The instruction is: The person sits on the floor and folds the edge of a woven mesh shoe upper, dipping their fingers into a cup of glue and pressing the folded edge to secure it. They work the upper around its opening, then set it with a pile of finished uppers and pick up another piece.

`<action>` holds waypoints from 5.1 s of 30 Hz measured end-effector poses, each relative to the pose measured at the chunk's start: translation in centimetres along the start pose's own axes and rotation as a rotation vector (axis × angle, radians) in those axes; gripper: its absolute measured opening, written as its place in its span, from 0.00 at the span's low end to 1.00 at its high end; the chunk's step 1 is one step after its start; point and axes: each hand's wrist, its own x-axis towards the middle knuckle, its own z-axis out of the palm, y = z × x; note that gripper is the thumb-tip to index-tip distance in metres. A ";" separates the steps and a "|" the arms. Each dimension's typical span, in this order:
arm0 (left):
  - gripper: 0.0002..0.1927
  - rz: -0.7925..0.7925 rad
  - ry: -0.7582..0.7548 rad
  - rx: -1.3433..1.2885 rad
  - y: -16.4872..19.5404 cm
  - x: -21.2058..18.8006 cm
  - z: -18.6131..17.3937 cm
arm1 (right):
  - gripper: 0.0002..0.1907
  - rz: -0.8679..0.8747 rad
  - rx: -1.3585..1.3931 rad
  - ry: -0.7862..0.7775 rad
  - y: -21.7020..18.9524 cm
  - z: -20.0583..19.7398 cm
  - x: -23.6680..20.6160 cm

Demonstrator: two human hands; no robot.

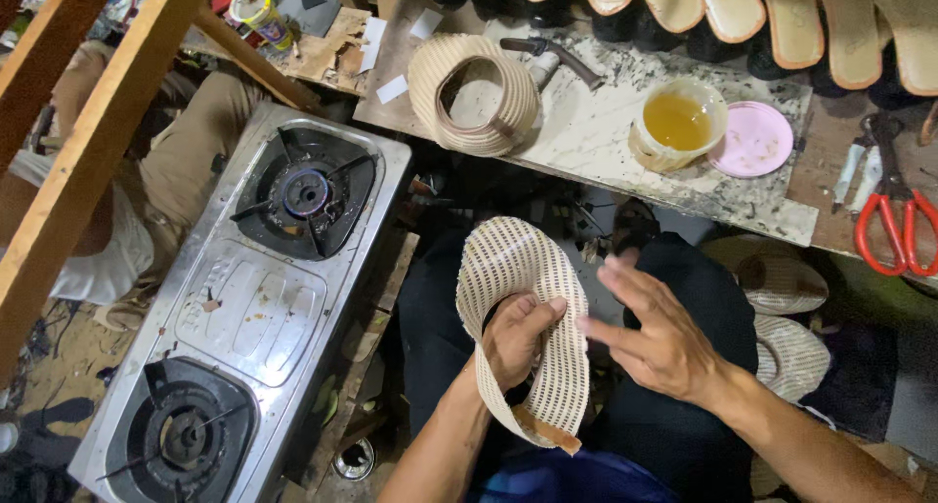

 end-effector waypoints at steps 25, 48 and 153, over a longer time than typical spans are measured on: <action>0.09 0.153 0.149 0.372 -0.2 -0.8 -1.3 | 0.32 0.657 0.518 -0.089 -0.5 0.3 3.5; 0.16 0.085 0.161 0.205 0.3 -0.7 -2.3 | 0.09 0.260 0.000 0.074 6.1 -3.7 3.9; 0.24 0.019 0.043 0.628 -3.7 -1.6 -1.4 | 0.45 0.478 0.154 0.666 -1.7 -7.8 -10.5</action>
